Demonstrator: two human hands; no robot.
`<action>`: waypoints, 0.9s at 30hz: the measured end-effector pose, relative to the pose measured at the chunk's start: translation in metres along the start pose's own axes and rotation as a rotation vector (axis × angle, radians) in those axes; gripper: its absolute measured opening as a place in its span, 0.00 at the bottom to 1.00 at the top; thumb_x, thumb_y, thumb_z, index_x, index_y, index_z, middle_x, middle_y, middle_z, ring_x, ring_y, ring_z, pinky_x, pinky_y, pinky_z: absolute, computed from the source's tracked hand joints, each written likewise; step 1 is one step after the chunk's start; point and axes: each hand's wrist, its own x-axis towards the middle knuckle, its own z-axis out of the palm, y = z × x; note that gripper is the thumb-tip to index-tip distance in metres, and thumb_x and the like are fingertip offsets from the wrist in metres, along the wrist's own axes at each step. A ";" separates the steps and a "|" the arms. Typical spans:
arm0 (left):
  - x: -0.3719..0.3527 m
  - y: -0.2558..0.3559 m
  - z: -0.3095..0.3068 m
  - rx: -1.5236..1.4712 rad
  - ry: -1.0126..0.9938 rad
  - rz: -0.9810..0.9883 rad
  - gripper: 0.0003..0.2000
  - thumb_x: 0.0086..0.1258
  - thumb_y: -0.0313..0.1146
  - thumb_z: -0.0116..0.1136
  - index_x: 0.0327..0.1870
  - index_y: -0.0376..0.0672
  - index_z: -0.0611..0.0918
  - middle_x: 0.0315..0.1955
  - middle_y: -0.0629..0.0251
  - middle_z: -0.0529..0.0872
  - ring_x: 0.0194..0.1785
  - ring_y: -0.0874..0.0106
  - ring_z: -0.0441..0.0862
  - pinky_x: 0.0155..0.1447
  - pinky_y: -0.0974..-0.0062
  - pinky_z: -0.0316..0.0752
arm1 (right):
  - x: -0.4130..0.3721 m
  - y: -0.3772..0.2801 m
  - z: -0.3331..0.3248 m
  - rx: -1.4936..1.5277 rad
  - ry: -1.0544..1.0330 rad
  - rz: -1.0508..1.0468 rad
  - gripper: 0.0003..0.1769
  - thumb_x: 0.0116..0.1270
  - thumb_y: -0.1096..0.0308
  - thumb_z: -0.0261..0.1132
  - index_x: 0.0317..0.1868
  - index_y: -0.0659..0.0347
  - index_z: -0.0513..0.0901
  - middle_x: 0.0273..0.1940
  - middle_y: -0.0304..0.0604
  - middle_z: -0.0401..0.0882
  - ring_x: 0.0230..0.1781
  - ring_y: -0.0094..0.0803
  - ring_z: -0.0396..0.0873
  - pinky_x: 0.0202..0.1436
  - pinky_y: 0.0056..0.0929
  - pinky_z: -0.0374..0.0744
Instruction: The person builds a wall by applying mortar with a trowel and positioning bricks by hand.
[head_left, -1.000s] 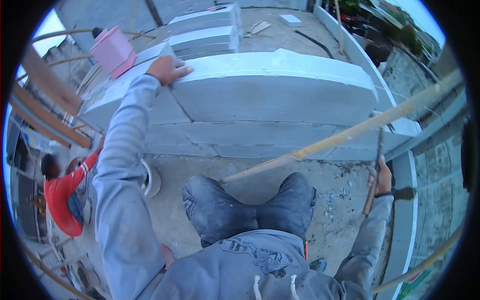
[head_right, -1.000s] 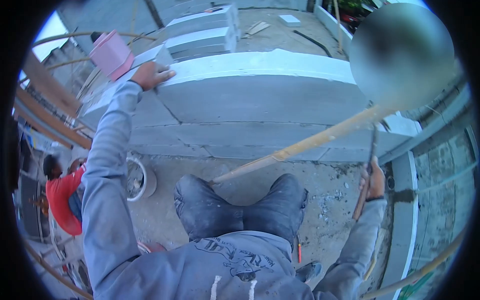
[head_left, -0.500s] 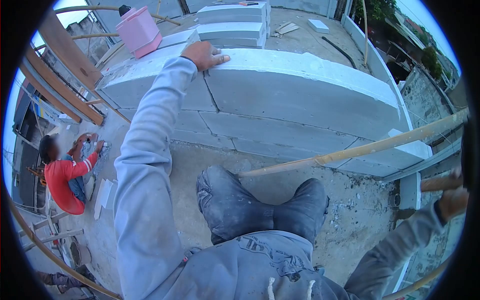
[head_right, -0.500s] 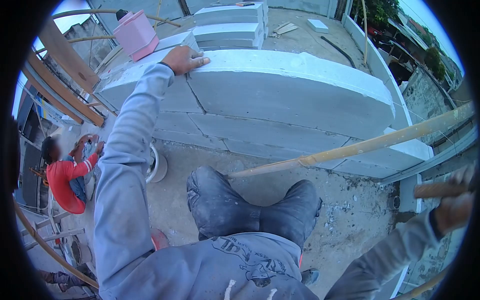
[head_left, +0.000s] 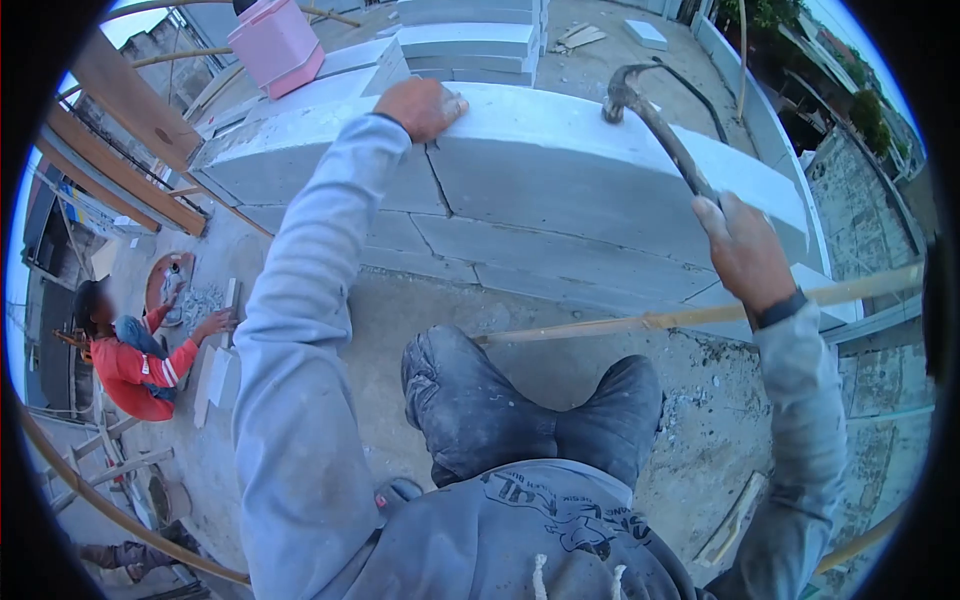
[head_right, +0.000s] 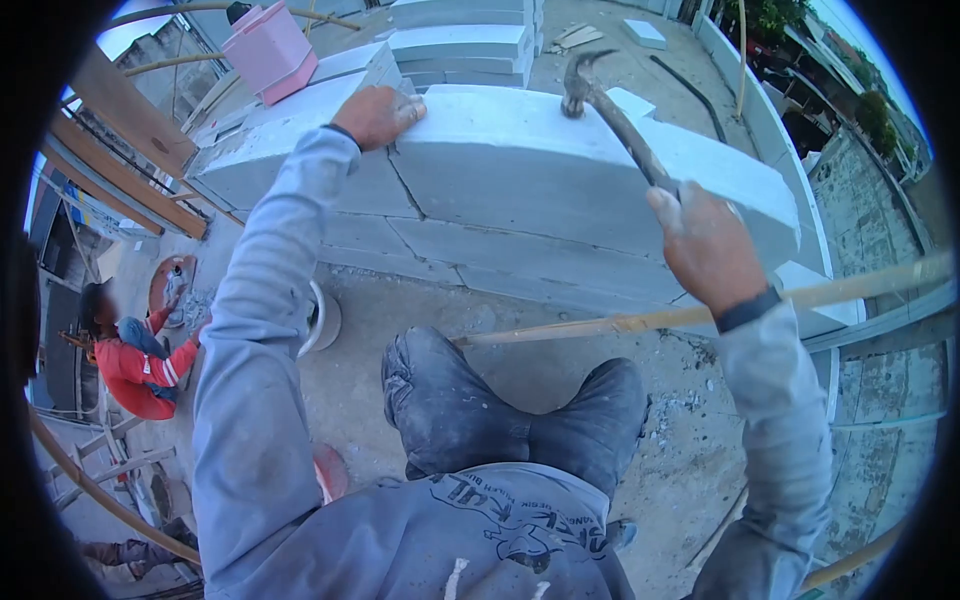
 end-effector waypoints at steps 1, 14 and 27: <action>0.002 -0.005 0.006 -0.015 0.023 0.043 0.21 0.68 0.51 0.44 0.44 0.44 0.83 0.36 0.50 0.83 0.40 0.52 0.79 0.48 0.61 0.72 | 0.002 0.002 -0.003 -0.036 0.069 -0.132 0.20 0.69 0.54 0.51 0.32 0.66 0.70 0.22 0.58 0.73 0.24 0.57 0.73 0.30 0.50 0.70; 0.054 0.000 -0.044 0.019 -0.359 0.139 0.18 0.64 0.50 0.50 0.43 0.48 0.83 0.35 0.55 0.84 0.38 0.55 0.81 0.45 0.61 0.74 | -0.044 -0.050 -0.046 0.732 -0.297 0.529 0.20 0.68 0.54 0.53 0.30 0.65 0.68 0.18 0.55 0.69 0.19 0.54 0.70 0.24 0.45 0.66; 0.102 -0.109 -0.003 -0.602 -0.705 0.321 0.32 0.54 0.55 0.61 0.58 0.47 0.72 0.52 0.53 0.76 0.55 0.53 0.72 0.60 0.62 0.66 | 0.011 -0.226 -0.087 1.015 -0.648 1.618 0.19 0.66 0.52 0.57 0.29 0.61 0.71 0.14 0.34 0.66 0.09 0.21 0.66 0.12 0.21 0.66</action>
